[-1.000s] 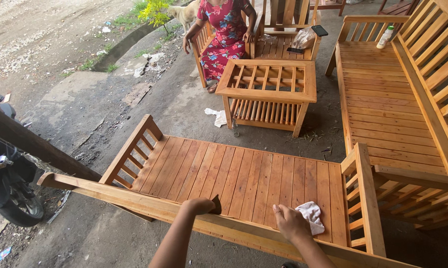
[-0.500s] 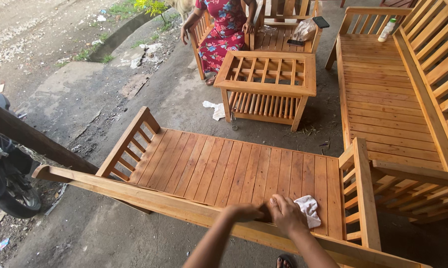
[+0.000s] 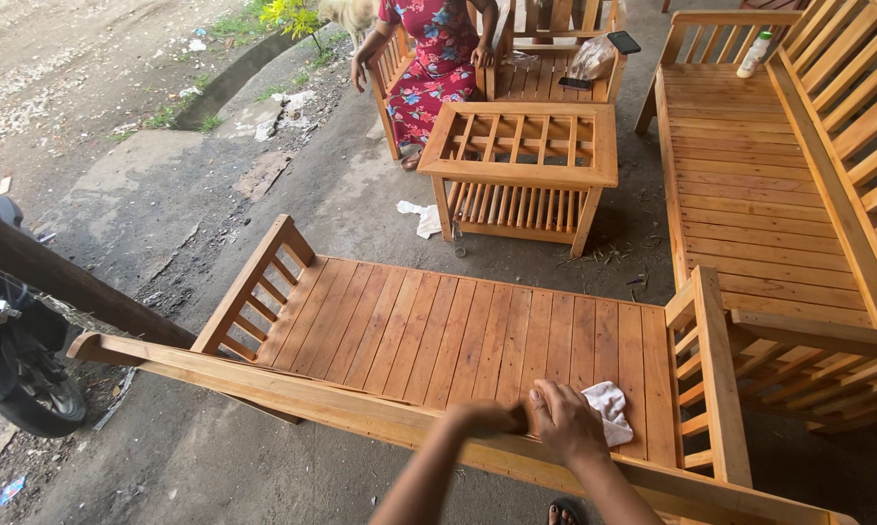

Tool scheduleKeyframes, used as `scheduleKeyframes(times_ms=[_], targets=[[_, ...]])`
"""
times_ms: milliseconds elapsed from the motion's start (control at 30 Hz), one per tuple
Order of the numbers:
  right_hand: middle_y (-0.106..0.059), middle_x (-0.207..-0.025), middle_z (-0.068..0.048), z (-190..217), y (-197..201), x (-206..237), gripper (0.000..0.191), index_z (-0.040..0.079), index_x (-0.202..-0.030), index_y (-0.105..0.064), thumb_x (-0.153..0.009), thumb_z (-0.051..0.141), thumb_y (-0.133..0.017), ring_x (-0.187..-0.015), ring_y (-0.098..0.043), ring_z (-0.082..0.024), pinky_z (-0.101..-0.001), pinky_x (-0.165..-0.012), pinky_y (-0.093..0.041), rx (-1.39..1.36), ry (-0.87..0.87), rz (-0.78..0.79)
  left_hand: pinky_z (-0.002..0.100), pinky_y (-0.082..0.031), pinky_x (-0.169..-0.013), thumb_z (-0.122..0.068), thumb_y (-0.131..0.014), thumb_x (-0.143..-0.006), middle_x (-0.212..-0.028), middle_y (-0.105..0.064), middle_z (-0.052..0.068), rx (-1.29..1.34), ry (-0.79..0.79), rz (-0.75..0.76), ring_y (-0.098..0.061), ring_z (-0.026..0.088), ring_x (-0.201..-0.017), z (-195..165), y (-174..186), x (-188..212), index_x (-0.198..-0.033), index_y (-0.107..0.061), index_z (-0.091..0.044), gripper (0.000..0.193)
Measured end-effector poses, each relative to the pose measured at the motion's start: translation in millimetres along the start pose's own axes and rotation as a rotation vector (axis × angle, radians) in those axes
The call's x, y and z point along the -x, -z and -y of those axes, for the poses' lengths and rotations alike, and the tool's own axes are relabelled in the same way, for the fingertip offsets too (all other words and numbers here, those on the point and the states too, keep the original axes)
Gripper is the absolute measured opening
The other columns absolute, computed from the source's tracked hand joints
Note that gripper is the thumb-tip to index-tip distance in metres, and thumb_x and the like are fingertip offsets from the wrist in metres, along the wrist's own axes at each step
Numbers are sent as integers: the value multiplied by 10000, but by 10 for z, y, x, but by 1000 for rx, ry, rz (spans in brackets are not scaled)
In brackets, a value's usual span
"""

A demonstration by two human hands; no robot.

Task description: The person sands wooden furniture with a sanding block, first working along the edge rail of a wooden bench, then moving to a wooden chair and sanding its seat slats, at one point using a sheet of sandpaper on the seat. The person continues rubbing the sanding block over the chair seat through the end of the clip.

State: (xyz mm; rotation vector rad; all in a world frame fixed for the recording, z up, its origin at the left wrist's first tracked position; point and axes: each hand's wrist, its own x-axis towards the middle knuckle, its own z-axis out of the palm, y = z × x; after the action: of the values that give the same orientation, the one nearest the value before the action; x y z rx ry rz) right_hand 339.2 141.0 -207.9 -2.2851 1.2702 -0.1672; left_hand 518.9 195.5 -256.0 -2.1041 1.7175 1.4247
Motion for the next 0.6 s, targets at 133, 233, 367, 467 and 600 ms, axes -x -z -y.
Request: scheduleKeyframes(times_ms=[133,233,367,467,600], targets=[[-687,-1258,-29,-2,-15,26,502,223,-1291,-626,-980,541,-393,-1223,-613,-261,-473,-1021,-463,42,13,-12,448,-506,-955,-497,-515,-961,-1209,-724,175,85,-9,-27,-689,320,-1122,-137,-136,-51,-1232,-722,-94,527],[-700,-1238,-10,29,1,71,507,230,-1273,-635,-972,550,-381,-1199,-623,-251,-477,-1048,-440,63,40,-17,439,-501,-941,-485,-474,-999,-1185,-701,157,-35,38,1,-657,282,-1097,540,235,349,-1197,-701,-89,499],[-696,-1232,-3,99,36,71,513,250,-1277,-627,-1000,563,-330,-1200,-626,-233,-504,-1072,-422,95,1,61,422,-506,-912,-454,-479,-980,-1133,-676,169,-504,89,-65,-644,293,-1051,1539,753,1034,-1182,-669,-58,483],[-689,-1245,-4,107,32,49,524,263,-1313,-603,-1005,569,-311,-1207,-627,-227,-503,-1082,-422,124,-11,107,431,-502,-942,-487,-503,-957,-1172,-684,176,-236,293,-70,-648,306,-1079,1467,804,1071,-1222,-678,-68,525],[-611,-1360,-46,61,-15,-7,575,250,-1442,-467,-1015,599,-305,-1291,-560,-274,-532,-1061,-406,136,20,73,443,-496,-982,-531,-535,-925,-1225,-693,186,-13,68,23,-653,322,-1115,580,399,571,-1275,-690,-82,590]])
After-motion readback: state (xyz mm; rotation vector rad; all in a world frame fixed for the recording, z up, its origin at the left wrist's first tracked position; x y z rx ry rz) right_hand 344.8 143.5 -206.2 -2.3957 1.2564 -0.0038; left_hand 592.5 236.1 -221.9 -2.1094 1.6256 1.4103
